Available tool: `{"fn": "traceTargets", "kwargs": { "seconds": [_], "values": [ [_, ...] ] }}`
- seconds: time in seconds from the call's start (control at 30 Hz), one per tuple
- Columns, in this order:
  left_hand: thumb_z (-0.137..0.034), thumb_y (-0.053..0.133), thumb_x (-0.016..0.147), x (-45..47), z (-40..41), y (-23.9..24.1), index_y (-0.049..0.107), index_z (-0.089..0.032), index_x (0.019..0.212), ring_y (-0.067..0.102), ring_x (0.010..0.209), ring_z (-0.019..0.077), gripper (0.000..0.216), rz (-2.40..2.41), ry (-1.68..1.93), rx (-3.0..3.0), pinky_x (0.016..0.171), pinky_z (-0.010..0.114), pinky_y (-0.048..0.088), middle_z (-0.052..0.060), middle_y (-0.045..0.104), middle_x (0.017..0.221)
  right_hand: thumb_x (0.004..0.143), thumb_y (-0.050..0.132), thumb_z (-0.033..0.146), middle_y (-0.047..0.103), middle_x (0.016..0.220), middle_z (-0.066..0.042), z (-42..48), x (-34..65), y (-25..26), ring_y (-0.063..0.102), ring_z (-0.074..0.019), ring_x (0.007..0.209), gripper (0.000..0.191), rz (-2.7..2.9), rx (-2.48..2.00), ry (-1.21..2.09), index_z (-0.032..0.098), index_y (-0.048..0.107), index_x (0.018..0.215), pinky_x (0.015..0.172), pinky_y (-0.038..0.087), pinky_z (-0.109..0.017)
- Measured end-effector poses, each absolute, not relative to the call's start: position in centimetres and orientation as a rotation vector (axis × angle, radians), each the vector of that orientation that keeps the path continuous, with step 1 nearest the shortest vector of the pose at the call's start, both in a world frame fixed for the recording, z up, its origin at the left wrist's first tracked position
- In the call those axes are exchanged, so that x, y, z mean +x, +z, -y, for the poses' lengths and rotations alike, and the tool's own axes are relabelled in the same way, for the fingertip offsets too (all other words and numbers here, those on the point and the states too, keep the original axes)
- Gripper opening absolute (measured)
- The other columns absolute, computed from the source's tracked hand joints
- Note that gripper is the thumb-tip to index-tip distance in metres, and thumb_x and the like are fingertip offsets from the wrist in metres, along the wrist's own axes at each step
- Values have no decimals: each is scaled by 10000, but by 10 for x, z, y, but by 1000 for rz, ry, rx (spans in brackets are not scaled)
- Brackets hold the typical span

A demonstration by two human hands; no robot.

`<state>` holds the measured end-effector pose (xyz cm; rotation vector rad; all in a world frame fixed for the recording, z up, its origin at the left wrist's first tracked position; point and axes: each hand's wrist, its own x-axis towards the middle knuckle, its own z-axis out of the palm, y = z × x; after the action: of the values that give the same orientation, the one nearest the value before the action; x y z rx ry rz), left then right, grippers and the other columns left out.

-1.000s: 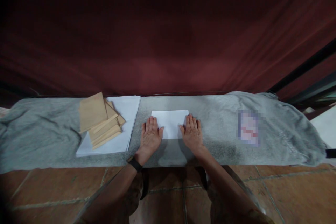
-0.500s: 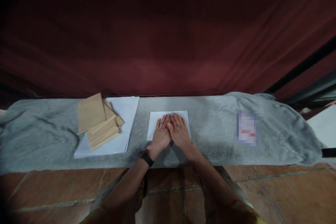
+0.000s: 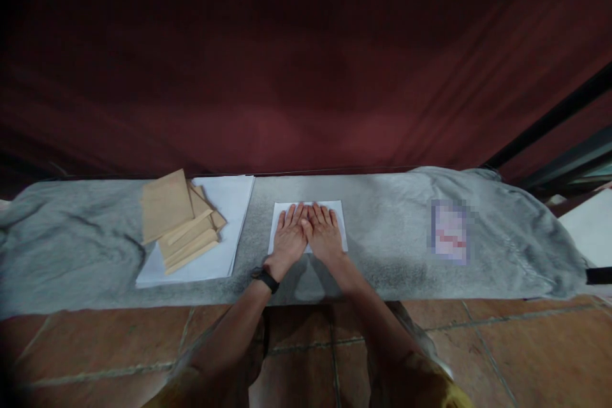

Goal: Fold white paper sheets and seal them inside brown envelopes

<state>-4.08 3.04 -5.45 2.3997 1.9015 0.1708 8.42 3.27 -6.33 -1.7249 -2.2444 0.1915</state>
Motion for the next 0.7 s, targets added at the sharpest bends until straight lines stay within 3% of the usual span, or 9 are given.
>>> {"fn": "traceTargets", "kwargs": {
  "seconds": [0.23, 0.7],
  "values": [
    [-230, 281, 1037, -39, -33, -60, 351, -153, 1613, 216, 1594, 265, 585, -1942, 229, 2369, 1298, 528, 206, 96, 340, 1687, 1112, 259, 378, 428, 1637, -101, -34, 83, -66, 392, -275, 1510, 540, 2239, -1743, 91, 163, 506, 1541, 1253, 245, -482],
    [-325, 355, 1056, -43, -29, -60, 417, -185, 1583, 245, 1585, 286, 550, -2011, 342, 2320, 1295, 539, 190, 97, 342, 1684, 1096, 323, 397, 430, 1624, -181, -37, 103, -81, 426, -335, 1477, 568, 2209, -1715, -84, 85, 486, 1541, 1211, 310, -513]
  ]
}}
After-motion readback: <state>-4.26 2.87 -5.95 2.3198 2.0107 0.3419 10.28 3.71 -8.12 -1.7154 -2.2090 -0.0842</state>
